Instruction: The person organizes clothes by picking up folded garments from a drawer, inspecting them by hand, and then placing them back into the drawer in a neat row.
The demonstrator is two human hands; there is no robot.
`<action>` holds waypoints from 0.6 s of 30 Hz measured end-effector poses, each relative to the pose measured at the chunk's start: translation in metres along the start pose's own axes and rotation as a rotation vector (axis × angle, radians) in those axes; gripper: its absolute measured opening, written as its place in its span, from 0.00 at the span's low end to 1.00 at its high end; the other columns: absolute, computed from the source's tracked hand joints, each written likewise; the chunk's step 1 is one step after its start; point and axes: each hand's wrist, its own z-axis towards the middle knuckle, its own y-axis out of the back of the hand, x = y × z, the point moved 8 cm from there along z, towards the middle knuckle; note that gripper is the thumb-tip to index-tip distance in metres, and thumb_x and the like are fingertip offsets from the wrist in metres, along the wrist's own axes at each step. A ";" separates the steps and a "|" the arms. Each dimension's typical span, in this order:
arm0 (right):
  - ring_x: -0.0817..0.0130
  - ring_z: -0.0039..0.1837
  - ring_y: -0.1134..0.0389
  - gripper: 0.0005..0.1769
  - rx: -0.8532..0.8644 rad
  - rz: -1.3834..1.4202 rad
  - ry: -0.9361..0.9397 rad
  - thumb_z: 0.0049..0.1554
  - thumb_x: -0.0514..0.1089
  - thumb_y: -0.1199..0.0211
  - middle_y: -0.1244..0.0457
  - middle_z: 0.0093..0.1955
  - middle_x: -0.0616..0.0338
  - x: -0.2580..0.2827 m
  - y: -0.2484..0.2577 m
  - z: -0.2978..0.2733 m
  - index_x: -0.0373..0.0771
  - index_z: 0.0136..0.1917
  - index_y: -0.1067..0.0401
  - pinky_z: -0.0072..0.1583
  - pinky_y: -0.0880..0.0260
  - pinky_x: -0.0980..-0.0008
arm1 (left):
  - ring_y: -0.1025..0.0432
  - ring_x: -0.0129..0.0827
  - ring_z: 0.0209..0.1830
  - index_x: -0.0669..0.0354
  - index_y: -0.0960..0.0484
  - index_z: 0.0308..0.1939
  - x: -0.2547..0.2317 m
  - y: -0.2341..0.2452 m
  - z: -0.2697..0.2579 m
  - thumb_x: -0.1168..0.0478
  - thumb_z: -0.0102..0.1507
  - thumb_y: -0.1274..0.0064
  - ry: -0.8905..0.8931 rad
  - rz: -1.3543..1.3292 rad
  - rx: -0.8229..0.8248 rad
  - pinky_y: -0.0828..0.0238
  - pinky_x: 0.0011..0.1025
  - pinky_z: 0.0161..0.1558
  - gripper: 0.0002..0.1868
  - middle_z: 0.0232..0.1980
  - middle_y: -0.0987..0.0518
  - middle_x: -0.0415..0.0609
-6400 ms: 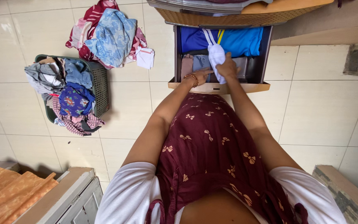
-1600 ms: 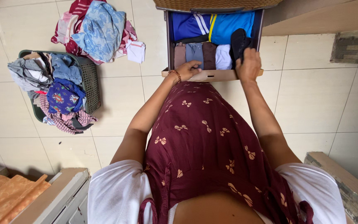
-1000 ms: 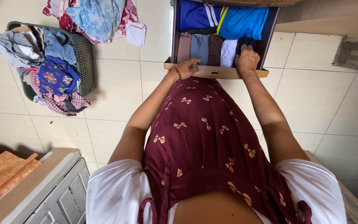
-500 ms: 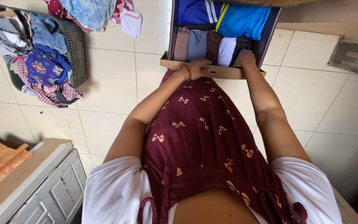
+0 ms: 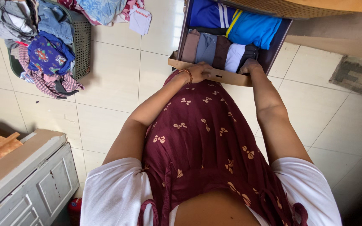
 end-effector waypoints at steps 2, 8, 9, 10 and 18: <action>0.53 0.68 0.33 0.37 -0.032 -0.035 -0.043 0.42 0.52 0.20 0.35 0.67 0.43 0.003 -0.001 -0.003 0.31 0.61 0.24 0.65 0.31 0.57 | 0.34 0.46 0.69 0.55 0.28 0.68 0.000 0.004 -0.006 0.52 0.67 0.49 -0.011 0.019 -0.019 0.39 0.38 0.69 0.26 0.70 0.33 0.54; 0.55 0.74 0.38 0.34 -0.060 -0.076 -0.147 0.49 0.48 0.28 0.40 0.74 0.46 0.002 0.000 -0.013 0.35 0.67 0.28 0.68 0.34 0.56 | 0.34 0.45 0.69 0.54 0.29 0.69 0.004 0.019 -0.025 0.52 0.66 0.50 0.066 -0.010 -0.017 0.40 0.38 0.70 0.27 0.70 0.33 0.54; 0.55 0.74 0.38 0.34 -0.063 -0.086 -0.139 0.49 0.48 0.28 0.40 0.74 0.46 0.004 0.001 -0.014 0.35 0.67 0.28 0.68 0.34 0.56 | 0.35 0.46 0.70 0.55 0.30 0.70 0.005 0.022 -0.027 0.52 0.67 0.50 0.064 0.001 -0.014 0.42 0.38 0.71 0.28 0.71 0.33 0.54; 0.55 0.73 0.37 0.33 -0.056 -0.078 -0.120 0.49 0.48 0.28 0.39 0.73 0.46 0.003 0.000 -0.015 0.35 0.66 0.26 0.68 0.34 0.57 | 0.37 0.47 0.72 0.55 0.31 0.71 0.006 0.024 -0.028 0.52 0.68 0.49 0.060 0.018 -0.003 0.43 0.38 0.72 0.28 0.72 0.33 0.55; 0.50 0.62 0.29 0.23 0.188 -0.153 0.079 0.52 0.46 0.36 0.29 0.61 0.43 -0.001 -0.001 -0.022 0.29 0.56 0.19 0.61 0.29 0.54 | 0.37 0.44 0.73 0.53 0.34 0.73 0.005 0.035 -0.040 0.47 0.68 0.52 0.097 -0.048 0.014 0.43 0.36 0.72 0.31 0.73 0.33 0.54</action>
